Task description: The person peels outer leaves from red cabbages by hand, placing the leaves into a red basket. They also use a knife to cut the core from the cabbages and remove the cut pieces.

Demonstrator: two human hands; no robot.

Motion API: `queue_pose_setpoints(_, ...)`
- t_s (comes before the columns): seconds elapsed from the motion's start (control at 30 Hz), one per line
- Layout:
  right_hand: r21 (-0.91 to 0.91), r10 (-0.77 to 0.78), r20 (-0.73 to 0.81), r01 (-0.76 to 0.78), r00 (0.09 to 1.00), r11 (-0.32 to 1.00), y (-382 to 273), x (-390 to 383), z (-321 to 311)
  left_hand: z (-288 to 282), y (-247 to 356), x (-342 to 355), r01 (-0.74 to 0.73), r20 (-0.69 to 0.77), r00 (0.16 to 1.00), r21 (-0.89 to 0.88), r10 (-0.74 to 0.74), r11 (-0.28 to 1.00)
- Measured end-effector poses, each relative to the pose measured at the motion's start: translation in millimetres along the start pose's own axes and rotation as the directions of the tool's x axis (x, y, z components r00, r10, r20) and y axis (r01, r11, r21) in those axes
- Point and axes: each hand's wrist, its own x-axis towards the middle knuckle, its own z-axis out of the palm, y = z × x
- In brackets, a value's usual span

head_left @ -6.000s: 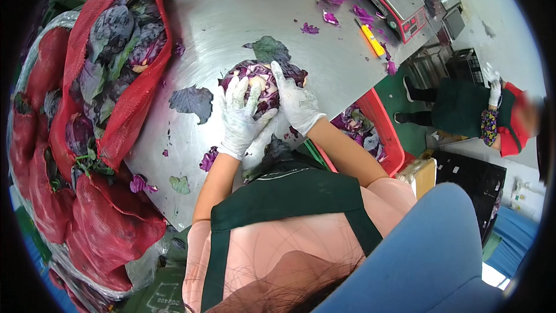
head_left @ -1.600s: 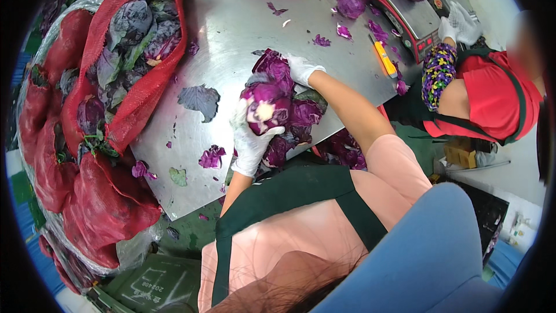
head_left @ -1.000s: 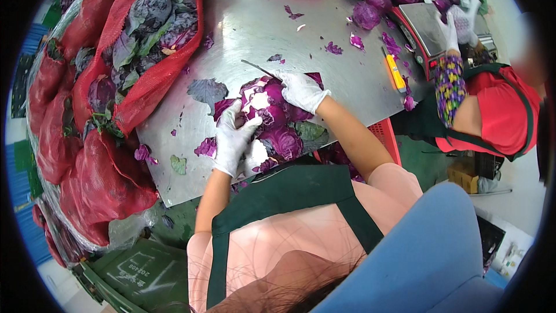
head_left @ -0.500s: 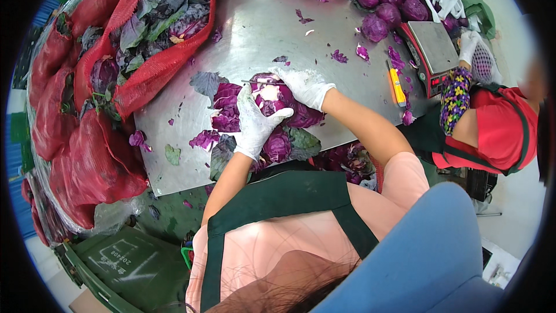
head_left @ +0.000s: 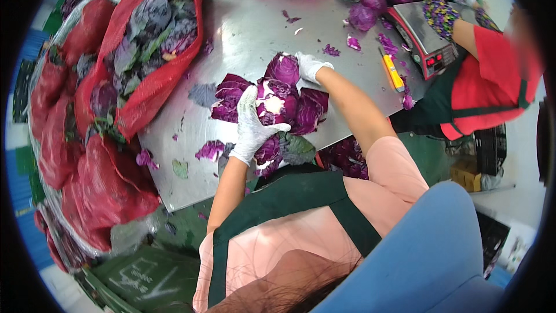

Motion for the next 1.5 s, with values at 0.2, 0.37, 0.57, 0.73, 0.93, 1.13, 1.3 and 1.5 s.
queue_pose_setpoints(0.2,0.386,-0.205,-0.409,0.372,0.889,0.844,-20.5,-85.0,-1.6,-32.2,-12.5,51.3,0.027,0.382,0.924,-0.073,0.003,0.997)
queue_pose_setpoints(0.37,0.22,-0.235,-0.323,0.314,0.917,0.924,-48.8,-128.5,-13.7,-46.0,-25.1,57.9,0.262,0.408,0.912,-0.498,-0.043,0.827)
queue_pose_setpoints(0.57,0.142,-0.221,-0.305,0.274,0.926,0.951,-54.9,-138.6,-17.4,-8.4,10.5,23.5,0.247,0.148,0.961,-0.073,-0.235,0.966)
queue_pose_setpoints(0.73,-0.027,-0.313,-0.196,0.314,0.929,0.949,-55.9,-121.2,-24.4,15.9,19.7,29.5,0.246,0.008,0.969,0.081,-0.248,0.966)
queue_pose_setpoints(0.93,-0.016,-0.356,-0.209,0.361,0.911,0.932,-40.1,-88.2,-11.1,20.1,20.1,34.8,0.214,-0.013,0.977,0.105,-0.214,0.971)
queue_pose_setpoints(1.13,-0.013,-0.363,-0.169,0.367,0.916,0.93,-46.9,-73.0,-28.3,21.1,19.8,39.8,0.289,-0.021,0.957,0.111,-0.289,0.951)
queue_pose_setpoints(1.3,0.137,-0.122,-0.054,0.129,0.991,0.982,-29.0,-44.6,-31.0,23.5,20.8,14.1,0.145,-0.06,0.989,0.134,-0.138,0.98)
queue_pose_setpoints(1.5,0.147,-0.082,-0.056,0.089,0.995,0.985,23.3,0.4,1.4,-0.5,19.1,-0.9,0.199,0.006,0.98,-0.043,-0.199,0.979)
